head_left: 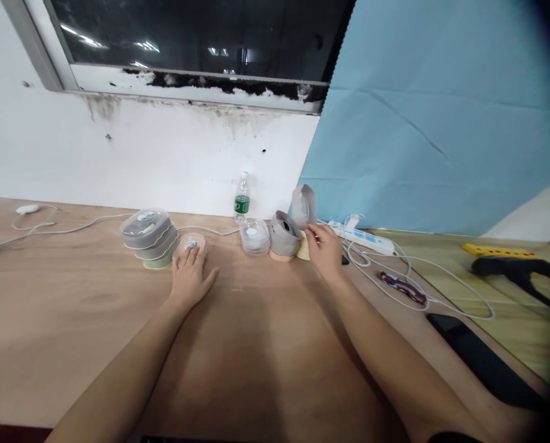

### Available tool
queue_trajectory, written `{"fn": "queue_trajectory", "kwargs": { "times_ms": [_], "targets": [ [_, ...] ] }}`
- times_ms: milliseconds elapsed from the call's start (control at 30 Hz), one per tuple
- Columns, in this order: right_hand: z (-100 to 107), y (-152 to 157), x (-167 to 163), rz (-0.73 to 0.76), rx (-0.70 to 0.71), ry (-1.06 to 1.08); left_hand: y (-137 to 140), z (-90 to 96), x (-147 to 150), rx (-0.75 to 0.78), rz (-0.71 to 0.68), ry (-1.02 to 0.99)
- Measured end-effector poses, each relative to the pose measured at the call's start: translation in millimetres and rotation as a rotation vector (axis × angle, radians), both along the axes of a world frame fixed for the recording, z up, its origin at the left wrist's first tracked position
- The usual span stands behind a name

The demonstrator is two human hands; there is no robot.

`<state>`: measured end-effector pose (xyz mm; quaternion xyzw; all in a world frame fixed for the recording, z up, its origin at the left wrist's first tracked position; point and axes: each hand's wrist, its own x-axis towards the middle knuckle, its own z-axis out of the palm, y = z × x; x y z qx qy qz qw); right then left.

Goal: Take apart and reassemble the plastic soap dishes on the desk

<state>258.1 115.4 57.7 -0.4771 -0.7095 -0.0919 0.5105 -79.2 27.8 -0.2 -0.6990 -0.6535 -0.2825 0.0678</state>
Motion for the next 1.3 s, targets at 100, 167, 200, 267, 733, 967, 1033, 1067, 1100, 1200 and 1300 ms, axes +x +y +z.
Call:
{"fn": "queue_trajectory", "kwargs": {
  "times_ms": [100,167,200,267,733,967,1033,1067,1100,1200,1300],
  "targets": [
    [-8.3,8.3,7.3,-0.002,-0.051,-0.050,-4.0,1.7,6.8,-0.010,-0.061,0.030],
    [-12.6,9.9,5.9,0.017,-0.070,-0.072,-6.8,5.0,10.3,0.014,-0.117,0.028],
    [-14.0,10.0,4.5,0.029,-0.075,-0.080,-8.3,7.0,11.8,0.027,-0.147,0.022],
    [-14.9,9.4,1.5,0.055,-0.078,-0.085,-11.0,10.8,14.3,0.048,-0.220,0.005],
    [-11.8,7.6,-3.2,0.149,-0.067,0.041,-12.2,10.1,15.9,0.129,-0.304,-0.049],
    [-21.4,-16.8,-23.7,0.076,0.093,0.103,-9.7,2.3,14.6,-0.092,-0.103,-0.127],
    [-34.0,-30.8,-39.4,0.179,0.037,0.007,-8.8,1.8,14.1,-0.154,-0.148,-0.206],
    [-40.3,-38.0,-48.0,0.251,-0.014,-0.058,-8.4,1.8,14.3,-0.160,-0.161,-0.249],
    [-45.8,-44.9,-56.5,0.335,-0.056,-0.126,-8.1,2.0,14.8,-0.156,-0.167,-0.300],
    [-54.1,-60.1,-77.1,0.501,-0.115,-0.240,-8.1,2.8,18.0,-0.160,-0.202,-0.521],
    [-52.6,-64.2,-84.0,0.539,-0.121,-0.264,-9.4,3.5,21.0,-0.202,-0.282,-0.703]
  ]
}}
